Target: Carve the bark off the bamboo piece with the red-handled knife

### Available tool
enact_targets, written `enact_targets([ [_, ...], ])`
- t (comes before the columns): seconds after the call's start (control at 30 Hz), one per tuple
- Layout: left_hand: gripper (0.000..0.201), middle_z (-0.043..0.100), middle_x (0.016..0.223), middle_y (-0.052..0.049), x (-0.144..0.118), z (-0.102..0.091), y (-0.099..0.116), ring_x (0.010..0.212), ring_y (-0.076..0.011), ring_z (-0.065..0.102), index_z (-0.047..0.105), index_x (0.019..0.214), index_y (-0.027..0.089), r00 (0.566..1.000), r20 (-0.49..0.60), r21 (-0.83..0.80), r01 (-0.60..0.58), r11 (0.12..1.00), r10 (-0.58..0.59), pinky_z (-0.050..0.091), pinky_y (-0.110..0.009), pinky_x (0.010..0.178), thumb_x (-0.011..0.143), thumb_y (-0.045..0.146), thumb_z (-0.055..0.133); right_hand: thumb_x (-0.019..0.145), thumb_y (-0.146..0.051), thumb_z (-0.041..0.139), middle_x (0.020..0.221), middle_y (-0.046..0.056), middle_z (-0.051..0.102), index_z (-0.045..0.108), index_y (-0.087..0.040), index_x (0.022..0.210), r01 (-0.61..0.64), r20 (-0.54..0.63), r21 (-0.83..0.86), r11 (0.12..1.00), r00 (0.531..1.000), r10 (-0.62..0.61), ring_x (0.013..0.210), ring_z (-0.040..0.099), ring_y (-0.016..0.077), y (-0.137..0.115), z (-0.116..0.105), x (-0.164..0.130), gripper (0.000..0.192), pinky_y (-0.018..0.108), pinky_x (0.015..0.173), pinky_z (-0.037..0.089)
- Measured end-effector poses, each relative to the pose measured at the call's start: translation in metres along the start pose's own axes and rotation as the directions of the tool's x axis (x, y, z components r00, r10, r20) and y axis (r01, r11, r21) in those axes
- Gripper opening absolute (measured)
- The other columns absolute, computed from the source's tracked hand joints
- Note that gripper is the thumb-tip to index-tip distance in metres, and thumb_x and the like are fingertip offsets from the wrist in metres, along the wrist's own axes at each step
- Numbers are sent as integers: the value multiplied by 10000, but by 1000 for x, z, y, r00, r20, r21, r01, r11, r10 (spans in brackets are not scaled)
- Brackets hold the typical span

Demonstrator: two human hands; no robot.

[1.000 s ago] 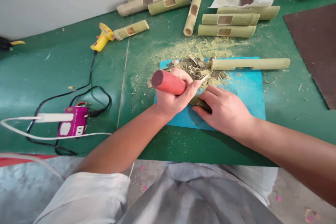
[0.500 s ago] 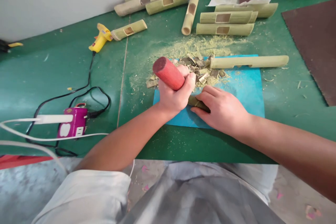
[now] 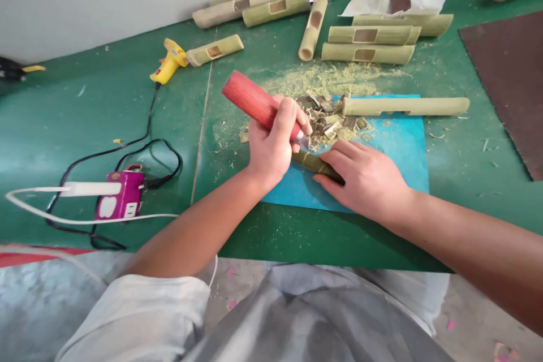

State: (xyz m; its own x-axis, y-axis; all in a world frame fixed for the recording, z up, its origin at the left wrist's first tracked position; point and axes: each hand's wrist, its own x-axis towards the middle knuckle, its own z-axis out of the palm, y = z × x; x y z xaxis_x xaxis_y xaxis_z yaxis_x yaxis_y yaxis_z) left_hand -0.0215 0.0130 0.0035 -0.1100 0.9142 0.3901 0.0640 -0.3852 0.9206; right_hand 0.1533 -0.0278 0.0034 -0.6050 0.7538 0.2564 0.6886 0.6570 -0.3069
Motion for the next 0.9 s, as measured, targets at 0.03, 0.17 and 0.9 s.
enact_targets([
  [0.03,536,636,642,10,1,-3,1,408,-63,463,590,710,215,1000,16,10,10,1000,-10,310,-257,344,993,660,493,963,-317,629,870,100,685,732,-147,928,7,-2,-6,1000,1000,-7,809,627,237,1,-1,0,202,357,706,481],
  [0.17,458,610,635,17,6,-11,3,393,-52,441,613,768,214,999,39,6,18,1000,-18,285,-231,318,976,619,571,964,-308,611,921,126,712,756,-144,966,10,-15,-7,1000,1000,-10,846,625,276,8,-5,0,218,407,736,496],
  [0.9,320,650,634,30,-1,-20,10,593,-87,614,651,694,182,939,299,63,-200,978,173,516,-236,576,808,403,853,806,-200,639,1005,156,712,675,-147,964,77,-106,246,966,993,-52,903,647,299,24,-1,4,170,460,804,547],
])
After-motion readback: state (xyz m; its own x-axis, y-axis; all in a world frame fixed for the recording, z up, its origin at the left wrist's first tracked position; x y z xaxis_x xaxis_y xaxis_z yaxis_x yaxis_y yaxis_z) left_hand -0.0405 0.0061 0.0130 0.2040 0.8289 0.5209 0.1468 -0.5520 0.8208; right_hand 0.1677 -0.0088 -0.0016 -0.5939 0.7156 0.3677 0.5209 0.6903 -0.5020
